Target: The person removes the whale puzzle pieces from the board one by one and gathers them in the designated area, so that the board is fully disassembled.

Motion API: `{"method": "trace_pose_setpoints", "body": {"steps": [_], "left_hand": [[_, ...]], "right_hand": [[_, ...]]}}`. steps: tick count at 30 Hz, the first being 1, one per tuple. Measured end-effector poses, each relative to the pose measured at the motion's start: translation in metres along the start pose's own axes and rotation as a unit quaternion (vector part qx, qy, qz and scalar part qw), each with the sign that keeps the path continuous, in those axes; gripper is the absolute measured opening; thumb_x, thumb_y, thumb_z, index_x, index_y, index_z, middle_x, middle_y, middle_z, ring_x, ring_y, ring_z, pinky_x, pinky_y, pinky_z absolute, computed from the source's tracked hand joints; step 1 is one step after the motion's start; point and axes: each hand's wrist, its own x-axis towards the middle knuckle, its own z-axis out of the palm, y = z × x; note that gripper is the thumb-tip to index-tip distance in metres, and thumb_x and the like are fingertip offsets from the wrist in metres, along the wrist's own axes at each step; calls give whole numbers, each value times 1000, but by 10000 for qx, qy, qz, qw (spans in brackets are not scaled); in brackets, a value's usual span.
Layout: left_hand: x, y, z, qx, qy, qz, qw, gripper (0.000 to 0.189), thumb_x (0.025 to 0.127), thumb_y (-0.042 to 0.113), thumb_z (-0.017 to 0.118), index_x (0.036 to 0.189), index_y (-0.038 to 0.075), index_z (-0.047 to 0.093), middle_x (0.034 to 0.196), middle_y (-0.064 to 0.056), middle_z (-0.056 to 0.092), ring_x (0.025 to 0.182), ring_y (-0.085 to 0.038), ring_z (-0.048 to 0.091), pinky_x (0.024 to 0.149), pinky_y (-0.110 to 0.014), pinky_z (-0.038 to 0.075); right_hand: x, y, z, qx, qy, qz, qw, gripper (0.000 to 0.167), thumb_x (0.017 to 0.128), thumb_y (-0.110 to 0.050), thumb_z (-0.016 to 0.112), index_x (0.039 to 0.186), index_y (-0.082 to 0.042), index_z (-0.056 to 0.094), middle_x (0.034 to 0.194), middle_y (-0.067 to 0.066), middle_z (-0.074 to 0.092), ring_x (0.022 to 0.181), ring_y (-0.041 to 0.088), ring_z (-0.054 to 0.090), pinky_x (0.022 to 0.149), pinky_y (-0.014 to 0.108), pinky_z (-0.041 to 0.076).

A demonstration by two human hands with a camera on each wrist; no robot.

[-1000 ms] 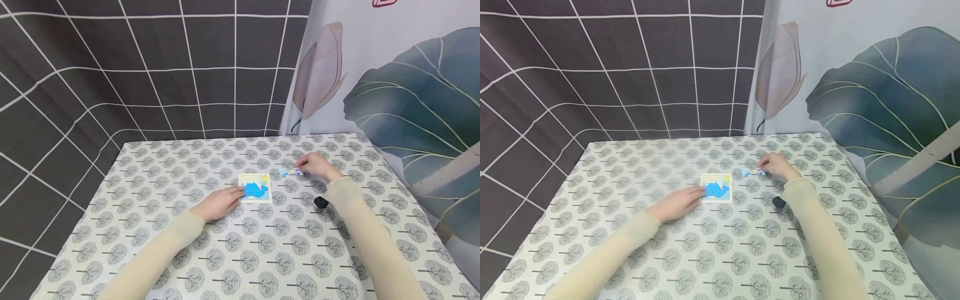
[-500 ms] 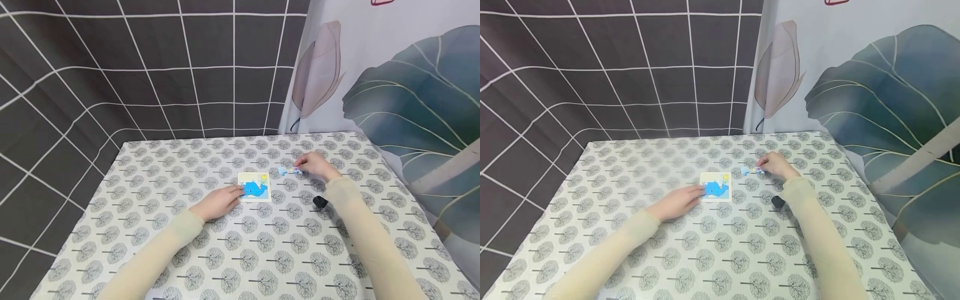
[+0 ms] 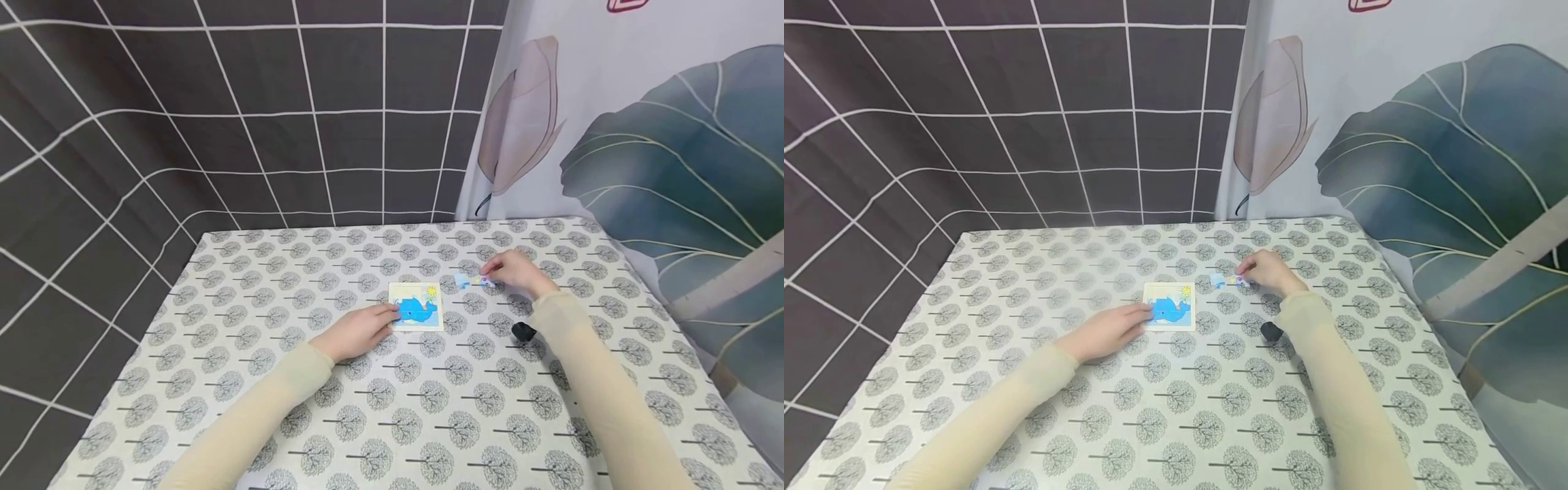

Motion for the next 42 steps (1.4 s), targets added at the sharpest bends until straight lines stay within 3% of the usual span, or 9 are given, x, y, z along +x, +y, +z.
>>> {"method": "trace_pose_setpoints", "body": {"steps": [19, 30, 42], "left_hand": [[1, 0, -1, 7, -12, -11, 10000, 43, 105, 23, 56, 144, 8, 53, 153, -8, 48, 140, -25, 45, 119, -39, 34], [2, -1, 0, 75, -25, -32, 10000, 43, 105, 24, 55, 145, 8, 53, 153, -7, 47, 141, -24, 44, 120, -39, 32], [1, -1, 2, 53, -42, -82, 9999, 43, 105, 24, 55, 145, 9, 53, 153, -7, 47, 141, -23, 45, 119, -39, 33]], "right_hand": [[0, 7, 4, -5, 247, -145, 9996, 21, 95, -4, 62, 114, -2, 72, 123, 21, 67, 113, 37, 59, 105, 58, 43], [1, 8, -2, -226, -222, -428, 9986, 44, 86, -16, 78, 124, 2, 66, 120, 18, 66, 108, 32, 59, 100, 52, 47], [0, 9, 2, -28, -235, -422, 9988, 43, 85, -11, 78, 124, 3, 65, 115, 17, 63, 106, 31, 56, 100, 50, 47]]}}
